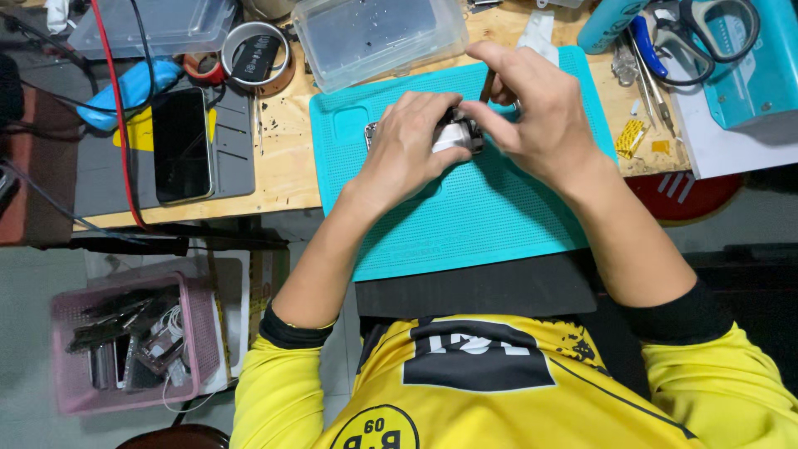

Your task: The person repairs a disassembled smartphone at a workbench. They unscrew components with a screwdriver, pry at the phone's internals, lift and reposition internal parts with tweezers, and hold the phone chassis up to work on its edge and interior.

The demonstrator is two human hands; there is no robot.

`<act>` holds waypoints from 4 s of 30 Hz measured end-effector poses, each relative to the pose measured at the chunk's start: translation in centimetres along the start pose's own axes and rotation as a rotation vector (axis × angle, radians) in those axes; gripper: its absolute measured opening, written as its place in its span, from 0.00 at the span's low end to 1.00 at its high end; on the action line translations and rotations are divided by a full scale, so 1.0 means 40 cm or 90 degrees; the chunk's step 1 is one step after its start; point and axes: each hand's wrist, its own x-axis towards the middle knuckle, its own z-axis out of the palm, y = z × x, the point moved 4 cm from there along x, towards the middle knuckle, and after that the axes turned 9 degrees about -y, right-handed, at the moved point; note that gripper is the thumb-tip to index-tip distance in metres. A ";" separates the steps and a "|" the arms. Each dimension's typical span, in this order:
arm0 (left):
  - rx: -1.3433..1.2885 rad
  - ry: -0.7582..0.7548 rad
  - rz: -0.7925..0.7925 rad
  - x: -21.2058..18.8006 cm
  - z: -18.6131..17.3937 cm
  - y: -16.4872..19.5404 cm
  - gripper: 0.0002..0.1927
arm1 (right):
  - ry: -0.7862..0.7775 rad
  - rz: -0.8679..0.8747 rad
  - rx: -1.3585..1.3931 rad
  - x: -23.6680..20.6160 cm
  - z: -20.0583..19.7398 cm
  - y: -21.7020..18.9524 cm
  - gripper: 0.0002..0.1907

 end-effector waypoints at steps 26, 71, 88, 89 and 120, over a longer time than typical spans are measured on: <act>-0.001 0.009 -0.007 0.001 0.002 -0.005 0.31 | 0.004 0.023 0.091 -0.012 0.007 0.006 0.32; -0.010 0.001 -0.008 0.003 -0.008 -0.002 0.27 | -0.007 -0.024 0.052 -0.008 0.003 -0.015 0.32; -0.020 0.008 0.016 -0.002 -0.010 -0.005 0.27 | 0.015 0.023 0.039 -0.009 0.013 -0.010 0.34; -0.018 0.008 0.016 -0.002 -0.010 -0.005 0.27 | 0.015 0.022 0.069 -0.009 0.014 -0.010 0.33; -0.018 0.007 -0.002 0.000 -0.005 -0.006 0.25 | 0.015 0.054 0.012 -0.006 0.017 -0.015 0.34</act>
